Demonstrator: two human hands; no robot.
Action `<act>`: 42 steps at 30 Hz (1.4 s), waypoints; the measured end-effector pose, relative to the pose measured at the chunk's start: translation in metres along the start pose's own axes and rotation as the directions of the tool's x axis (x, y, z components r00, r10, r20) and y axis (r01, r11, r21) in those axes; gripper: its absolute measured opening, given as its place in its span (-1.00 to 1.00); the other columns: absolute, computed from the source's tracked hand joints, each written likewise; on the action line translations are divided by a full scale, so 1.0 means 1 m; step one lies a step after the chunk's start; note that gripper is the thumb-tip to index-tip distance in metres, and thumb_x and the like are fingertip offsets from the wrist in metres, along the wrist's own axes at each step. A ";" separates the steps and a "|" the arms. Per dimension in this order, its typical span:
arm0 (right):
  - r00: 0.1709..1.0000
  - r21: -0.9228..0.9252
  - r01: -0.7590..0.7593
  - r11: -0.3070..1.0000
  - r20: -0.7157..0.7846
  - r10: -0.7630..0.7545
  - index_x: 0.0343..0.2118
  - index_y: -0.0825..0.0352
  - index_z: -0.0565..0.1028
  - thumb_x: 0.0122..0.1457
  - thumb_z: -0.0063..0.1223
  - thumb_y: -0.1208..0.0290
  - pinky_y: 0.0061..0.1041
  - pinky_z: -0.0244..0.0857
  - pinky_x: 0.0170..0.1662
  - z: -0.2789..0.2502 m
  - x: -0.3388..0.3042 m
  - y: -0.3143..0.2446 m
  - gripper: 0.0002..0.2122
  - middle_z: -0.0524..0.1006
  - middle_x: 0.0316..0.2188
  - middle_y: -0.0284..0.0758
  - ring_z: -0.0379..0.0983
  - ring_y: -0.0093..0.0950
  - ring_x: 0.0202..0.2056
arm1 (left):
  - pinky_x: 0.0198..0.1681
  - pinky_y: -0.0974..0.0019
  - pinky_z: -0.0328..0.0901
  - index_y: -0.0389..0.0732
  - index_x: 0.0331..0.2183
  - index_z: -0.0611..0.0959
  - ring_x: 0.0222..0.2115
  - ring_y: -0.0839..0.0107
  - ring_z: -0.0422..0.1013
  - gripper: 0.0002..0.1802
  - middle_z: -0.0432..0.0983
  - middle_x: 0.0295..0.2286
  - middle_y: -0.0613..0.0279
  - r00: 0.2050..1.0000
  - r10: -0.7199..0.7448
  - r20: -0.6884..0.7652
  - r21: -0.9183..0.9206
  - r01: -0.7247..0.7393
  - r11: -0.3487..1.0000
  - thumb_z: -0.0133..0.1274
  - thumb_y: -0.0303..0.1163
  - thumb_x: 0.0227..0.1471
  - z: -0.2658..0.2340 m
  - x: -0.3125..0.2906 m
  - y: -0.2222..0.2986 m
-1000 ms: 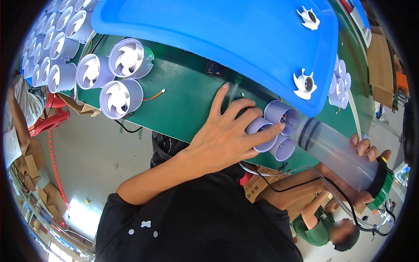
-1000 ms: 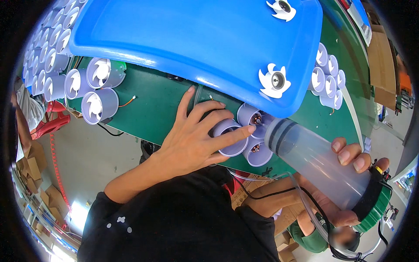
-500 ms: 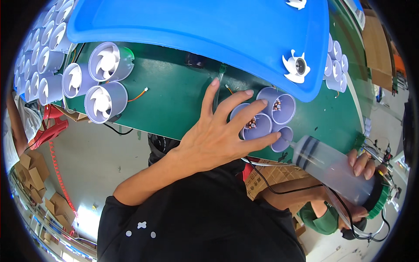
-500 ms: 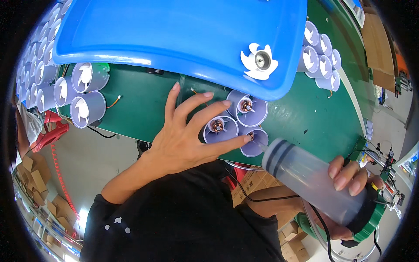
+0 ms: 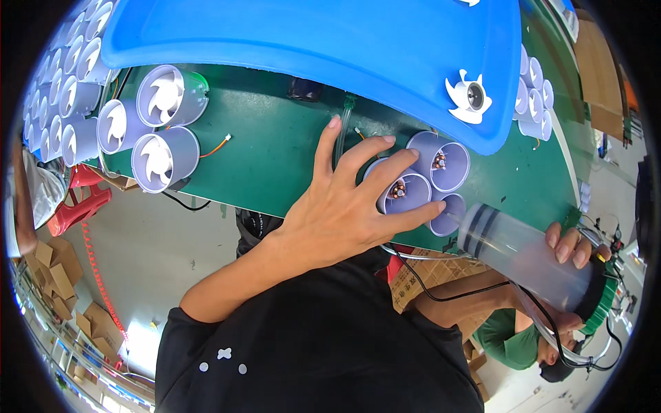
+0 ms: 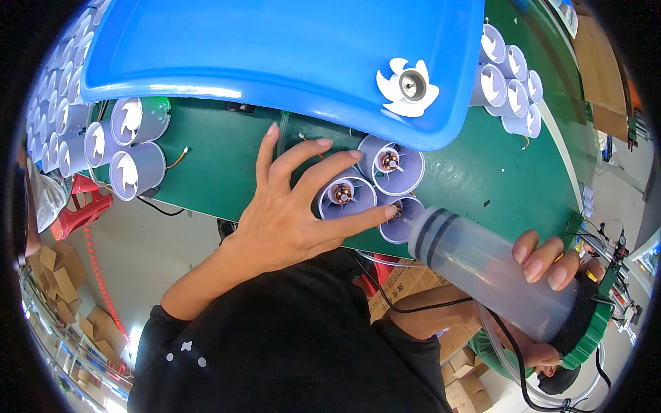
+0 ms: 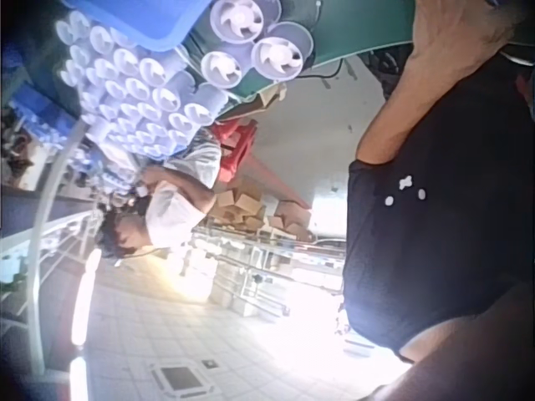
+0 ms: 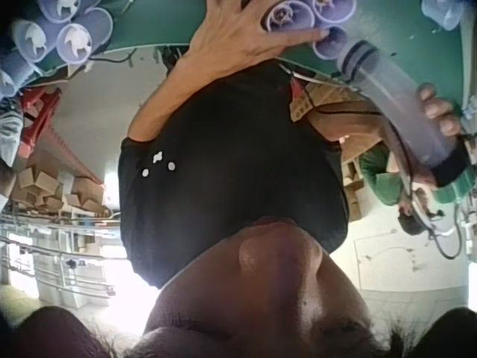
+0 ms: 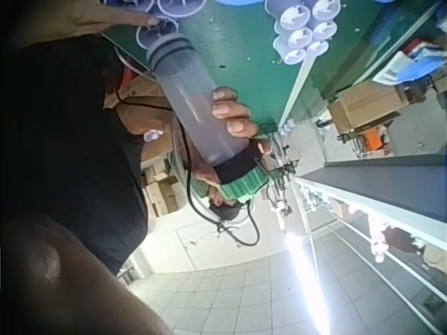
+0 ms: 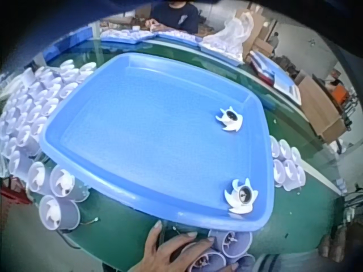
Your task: The person is assembling small electronic cooling fans at a factory workstation, applying lubricant or glue to the housings and inserting fan blades.
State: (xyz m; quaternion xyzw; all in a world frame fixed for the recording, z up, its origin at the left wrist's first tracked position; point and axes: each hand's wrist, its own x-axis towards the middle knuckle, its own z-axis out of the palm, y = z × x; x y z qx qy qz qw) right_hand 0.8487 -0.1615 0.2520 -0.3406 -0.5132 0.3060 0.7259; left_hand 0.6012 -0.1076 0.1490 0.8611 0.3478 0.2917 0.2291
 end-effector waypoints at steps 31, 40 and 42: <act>0.992 -0.128 0.050 0.991 -0.113 -0.064 0.20 0.47 -0.02 0.05 0.12 -0.07 -0.34 0.16 -0.34 0.001 0.000 -0.022 -0.13 0.27 -0.31 -0.24 0.26 -0.40 -0.40 | 0.10 -0.35 -0.07 0.44 -0.05 0.56 -0.01 0.09 0.16 -0.39 0.25 -0.01 0.22 0.997 0.032 0.074 0.013 -0.033 0.999 0.25 -0.23 -0.25 -0.011 0.007 0.003; 0.896 -0.855 -0.443 0.270 -0.413 0.161 -0.22 0.45 0.44 -0.28 0.42 0.30 -0.45 0.36 -0.26 -0.023 0.024 -0.065 -0.46 0.52 -0.45 -0.27 0.48 -0.43 -0.39 | 0.14 -0.38 -0.15 -0.05 -0.06 0.46 0.08 0.02 0.10 -0.25 0.27 0.00 0.18 0.992 -0.114 0.050 -0.036 0.116 0.993 0.38 -0.23 -0.39 -0.018 0.003 0.005; 0.873 -0.938 -0.347 -0.005 -0.325 0.363 -0.14 0.47 0.40 -0.25 0.42 0.23 -0.35 0.37 -0.28 -0.027 0.026 -0.030 -0.38 0.55 -0.44 -0.12 0.52 -0.23 -0.37 | 0.17 -0.34 -0.17 -0.08 -0.08 0.47 0.12 0.03 0.07 -0.28 0.28 0.03 0.17 0.993 -0.115 0.033 -0.209 0.119 0.971 0.38 -0.30 -0.39 -0.020 0.001 -0.003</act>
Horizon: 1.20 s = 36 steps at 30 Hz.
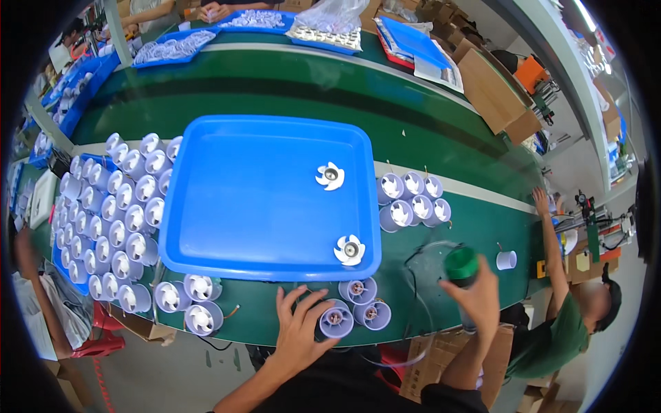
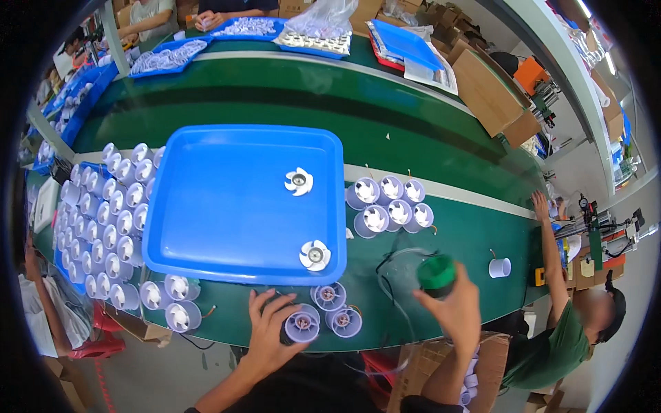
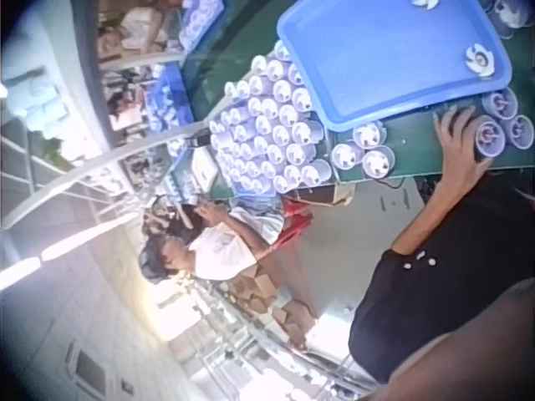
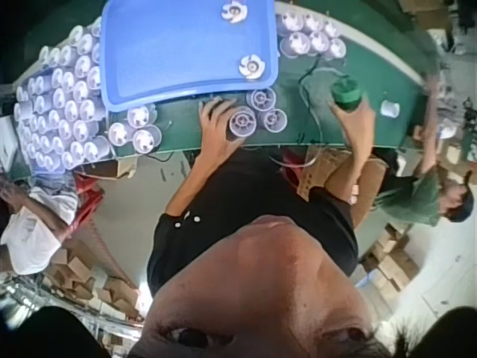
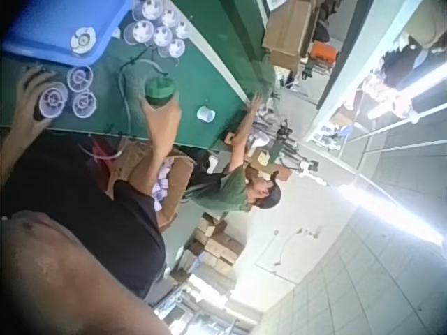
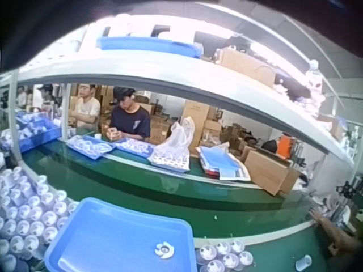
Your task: The person is assembling small electronic cooling fans at a factory workstation, applying lubricant or glue to the housings and inserting fan blades.
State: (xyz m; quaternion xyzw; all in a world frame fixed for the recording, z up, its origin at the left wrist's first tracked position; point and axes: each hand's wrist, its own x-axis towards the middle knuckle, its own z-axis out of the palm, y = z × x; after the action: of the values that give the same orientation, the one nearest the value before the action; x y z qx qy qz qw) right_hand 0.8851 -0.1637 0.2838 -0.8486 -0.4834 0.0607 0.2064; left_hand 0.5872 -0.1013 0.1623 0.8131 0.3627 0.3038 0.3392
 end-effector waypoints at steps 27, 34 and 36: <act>0.439 -0.515 0.791 0.329 0.105 -0.892 -0.54 0.34 0.48 -0.18 0.08 0.52 -0.43 0.35 -0.37 0.134 0.121 -0.164 -0.92 0.47 -0.50 -0.28 0.44 -0.40 -0.44 | 0.00 0.18 0.24 -0.25 -0.03 0.44 -0.09 0.13 0.33 -0.32 0.41 -0.11 0.05 0.945 -0.226 -0.237 -0.435 0.105 0.895 0.33 -0.41 -0.24 -0.018 -0.006 -0.011; 0.439 -0.614 0.746 0.259 0.162 -0.884 -0.55 0.33 0.48 -0.20 0.09 0.51 -0.51 0.29 -0.41 0.135 0.126 -0.166 -0.91 0.44 -0.57 -0.30 0.43 -0.43 -0.42 | -0.01 0.19 0.25 -0.25 -0.03 0.44 -0.10 0.14 0.33 -0.33 0.41 -0.15 0.06 0.927 -0.278 -0.250 -0.470 0.135 0.872 0.32 -0.44 -0.25 -0.016 -0.012 -0.014; 0.253 -0.540 0.821 0.184 0.056 -0.966 -0.53 0.34 0.48 -0.19 0.09 0.50 -0.52 0.26 -0.43 0.123 0.116 -0.163 -0.90 0.40 -0.59 -0.33 0.39 -0.45 -0.47 | 0.00 0.18 0.24 -0.26 -0.03 0.44 -0.10 0.14 0.33 -0.33 0.42 -0.14 0.06 0.933 -0.250 -0.257 -0.446 0.115 0.888 0.32 -0.45 -0.25 -0.016 -0.012 -0.015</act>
State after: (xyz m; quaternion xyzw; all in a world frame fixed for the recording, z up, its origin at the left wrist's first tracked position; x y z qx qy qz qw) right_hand 0.7794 0.0433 0.2503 -0.4125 -0.8506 -0.3201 0.0613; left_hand 0.5636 -0.0980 0.1573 0.6242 0.4120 0.4644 0.4743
